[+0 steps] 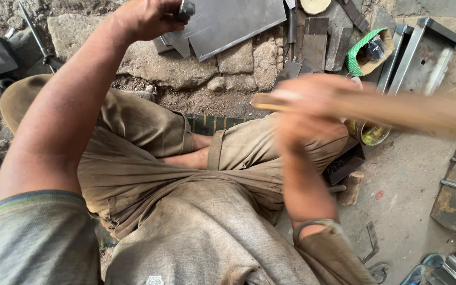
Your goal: The person sits on the ground and uses a hammer and a metal punch to create holes in a flat metal sheet. They repeatedly position the punch and strike it with the hammer to form circular indentations.
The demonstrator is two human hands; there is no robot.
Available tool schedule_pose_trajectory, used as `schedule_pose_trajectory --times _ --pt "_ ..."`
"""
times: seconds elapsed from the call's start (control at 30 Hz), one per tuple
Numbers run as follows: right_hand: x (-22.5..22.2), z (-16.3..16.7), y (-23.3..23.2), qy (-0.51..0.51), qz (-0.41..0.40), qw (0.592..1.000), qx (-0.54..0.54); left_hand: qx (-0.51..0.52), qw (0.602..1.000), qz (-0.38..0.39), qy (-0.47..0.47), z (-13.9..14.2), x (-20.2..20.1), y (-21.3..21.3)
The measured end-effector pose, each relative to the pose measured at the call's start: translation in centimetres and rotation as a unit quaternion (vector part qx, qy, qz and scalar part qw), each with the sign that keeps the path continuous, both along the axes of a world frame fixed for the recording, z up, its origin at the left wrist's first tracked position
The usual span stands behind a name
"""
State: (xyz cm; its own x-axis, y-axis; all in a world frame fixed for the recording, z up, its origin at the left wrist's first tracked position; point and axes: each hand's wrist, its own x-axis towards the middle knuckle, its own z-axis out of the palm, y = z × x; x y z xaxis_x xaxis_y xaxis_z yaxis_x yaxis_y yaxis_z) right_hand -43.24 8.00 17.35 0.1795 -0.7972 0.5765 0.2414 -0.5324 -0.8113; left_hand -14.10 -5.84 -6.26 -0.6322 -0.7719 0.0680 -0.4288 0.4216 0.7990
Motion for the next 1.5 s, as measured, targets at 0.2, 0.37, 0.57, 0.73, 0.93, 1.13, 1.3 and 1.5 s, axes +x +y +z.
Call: schedule_pose_trajectory --times 0.2,0.37,0.57,0.73,0.93,1.13,1.3,1.5 --pt "1.1 -5.8 4.1 0.535 -0.088 0.753 0.373 0.050 0.992 0.026 0.111 2.3 1.1 1.9" --pt "-0.6 -4.6 7.9 0.298 0.029 0.744 0.598 0.178 0.975 0.117 -0.058 4.0 6.8 3.9" --pt "2.4 -9.2 10.9 0.188 0.109 0.621 0.753 0.208 0.938 0.134 -0.244 5.5 7.9 6.0" --pt "3.3 -12.1 12.5 0.412 0.104 0.659 0.620 0.357 0.804 0.463 0.107 3.1 0.7 3.0" --pt "1.7 -14.7 12.6 0.487 0.069 0.706 0.509 0.337 0.706 0.554 0.285 2.0 -4.1 0.3" --pt "0.5 -16.7 12.4 0.473 0.116 0.715 0.502 0.485 0.689 0.391 0.371 5.2 -4.3 0.2" --pt "0.5 -16.6 12.0 0.392 0.141 0.721 0.553 0.478 0.666 0.311 0.481 6.0 -5.5 2.6" --pt "0.9 -15.8 10.8 0.375 0.125 0.751 0.529 0.438 0.602 0.384 0.546 5.2 -9.4 1.4"
